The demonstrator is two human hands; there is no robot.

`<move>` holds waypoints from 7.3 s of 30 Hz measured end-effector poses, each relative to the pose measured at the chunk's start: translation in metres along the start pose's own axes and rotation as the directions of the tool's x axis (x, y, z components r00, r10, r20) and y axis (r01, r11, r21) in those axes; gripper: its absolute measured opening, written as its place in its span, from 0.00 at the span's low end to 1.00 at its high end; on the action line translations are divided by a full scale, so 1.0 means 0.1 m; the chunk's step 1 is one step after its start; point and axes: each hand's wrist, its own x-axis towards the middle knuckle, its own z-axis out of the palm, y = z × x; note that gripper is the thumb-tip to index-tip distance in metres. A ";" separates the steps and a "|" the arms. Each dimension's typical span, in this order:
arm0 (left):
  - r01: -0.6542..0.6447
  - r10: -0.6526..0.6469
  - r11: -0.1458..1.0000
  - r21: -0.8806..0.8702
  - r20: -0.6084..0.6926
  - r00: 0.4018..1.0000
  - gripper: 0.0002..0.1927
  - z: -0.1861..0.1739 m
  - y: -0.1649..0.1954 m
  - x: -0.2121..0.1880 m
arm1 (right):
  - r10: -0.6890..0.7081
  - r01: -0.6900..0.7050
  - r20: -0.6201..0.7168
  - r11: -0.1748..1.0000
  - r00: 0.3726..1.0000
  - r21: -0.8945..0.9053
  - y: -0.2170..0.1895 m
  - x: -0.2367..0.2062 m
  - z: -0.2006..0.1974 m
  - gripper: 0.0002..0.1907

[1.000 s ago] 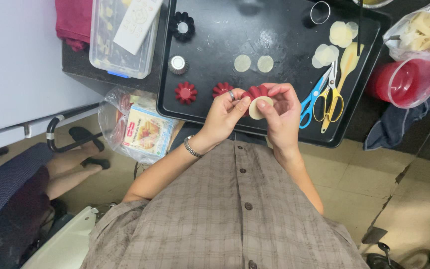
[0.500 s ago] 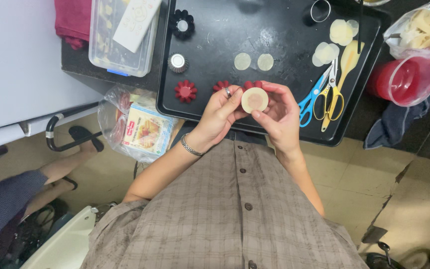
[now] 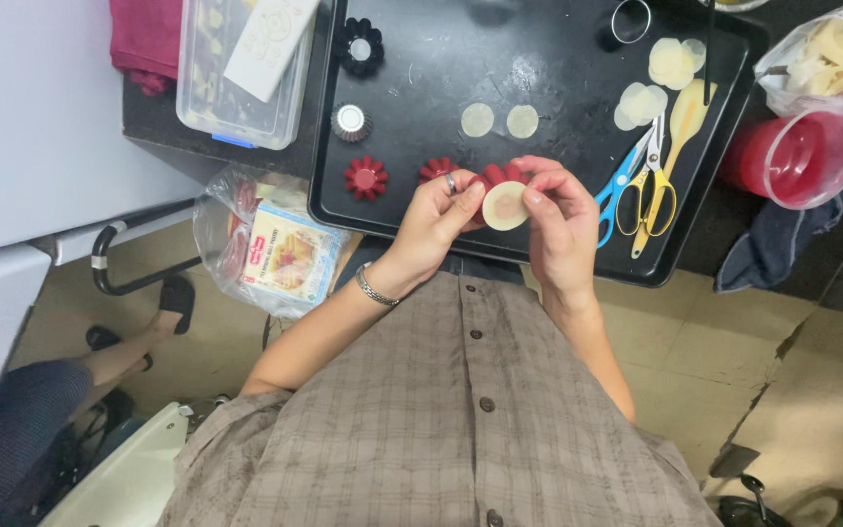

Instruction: The person takes round dough pieces from a bag and tray, brushes them, and presses each piece into a red flower-shaped silicone mold on a baking tray, shaping molded dough cups one at a time. They occasionally reposition dough pieces and molds on the tray while working.

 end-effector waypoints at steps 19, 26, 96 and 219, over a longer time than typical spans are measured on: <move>0.019 -0.018 0.997 -0.075 0.018 1.000 0.13 0.00 0.00 0.05 | 0.048 -0.046 -0.013 0.995 0.999 0.089 -0.06 0.04 0.02 0.04; 0.008 -0.004 0.995 -0.097 0.040 0.999 0.14 0.01 0.02 0.04 | 0.030 -0.032 0.023 0.994 0.999 0.108 -0.06 0.04 0.02 0.03; -0.323 0.186 0.890 -0.321 -0.392 0.901 0.12 -1.01 0.08 -0.59 | 0.054 0.534 0.577 0.320 0.815 -0.783 1.18 2.34 0.77 0.32; -0.088 0.063 0.984 -0.154 -0.159 0.985 0.19 -0.62 -0.02 -0.09 | -0.026 0.269 0.278 0.355 0.960 -0.895 0.69 0.98 -0.21 0.22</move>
